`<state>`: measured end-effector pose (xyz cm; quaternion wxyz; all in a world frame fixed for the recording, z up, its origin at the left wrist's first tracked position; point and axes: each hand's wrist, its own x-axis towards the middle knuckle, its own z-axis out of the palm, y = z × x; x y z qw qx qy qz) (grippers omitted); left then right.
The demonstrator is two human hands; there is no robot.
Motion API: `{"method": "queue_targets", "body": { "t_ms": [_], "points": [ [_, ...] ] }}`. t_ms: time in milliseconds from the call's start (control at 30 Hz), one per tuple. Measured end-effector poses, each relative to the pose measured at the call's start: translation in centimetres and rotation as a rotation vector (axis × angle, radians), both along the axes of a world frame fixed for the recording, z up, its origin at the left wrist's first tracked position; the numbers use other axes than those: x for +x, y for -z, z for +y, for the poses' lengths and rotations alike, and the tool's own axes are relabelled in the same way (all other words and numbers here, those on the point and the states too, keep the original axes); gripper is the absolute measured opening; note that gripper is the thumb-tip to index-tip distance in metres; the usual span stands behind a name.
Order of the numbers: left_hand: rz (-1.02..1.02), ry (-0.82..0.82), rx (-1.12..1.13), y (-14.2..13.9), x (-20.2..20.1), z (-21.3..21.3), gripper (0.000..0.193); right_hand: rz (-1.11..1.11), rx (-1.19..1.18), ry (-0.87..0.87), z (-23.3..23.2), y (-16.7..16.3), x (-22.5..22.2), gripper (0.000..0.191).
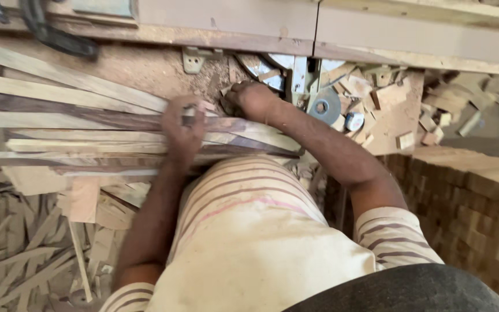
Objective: The person sorts through a pile of thin wooden strips on a cluttered workbench, positions a long board, tightens an F-clamp on it, and measures the board with a long metal ruler. They continue moving and aligning strips and reposition the ruler along the board.
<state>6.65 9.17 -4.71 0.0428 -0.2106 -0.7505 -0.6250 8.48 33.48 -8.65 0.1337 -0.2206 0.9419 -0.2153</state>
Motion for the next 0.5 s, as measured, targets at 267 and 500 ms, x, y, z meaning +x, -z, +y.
{"method": "queue_targets", "body": {
  "t_ms": [267,500],
  "points": [
    [-0.022,-0.072,-0.079,0.0,5.3,1.6,0.008,-0.034,-0.113,0.008,0.7,0.9,-1.7,0.034],
    [-0.538,0.091,-0.067,1.5,4.6,4.0,0.042,0.068,-0.497,0.137,4.1,-8.2,1.3,0.036]
  ]
}}
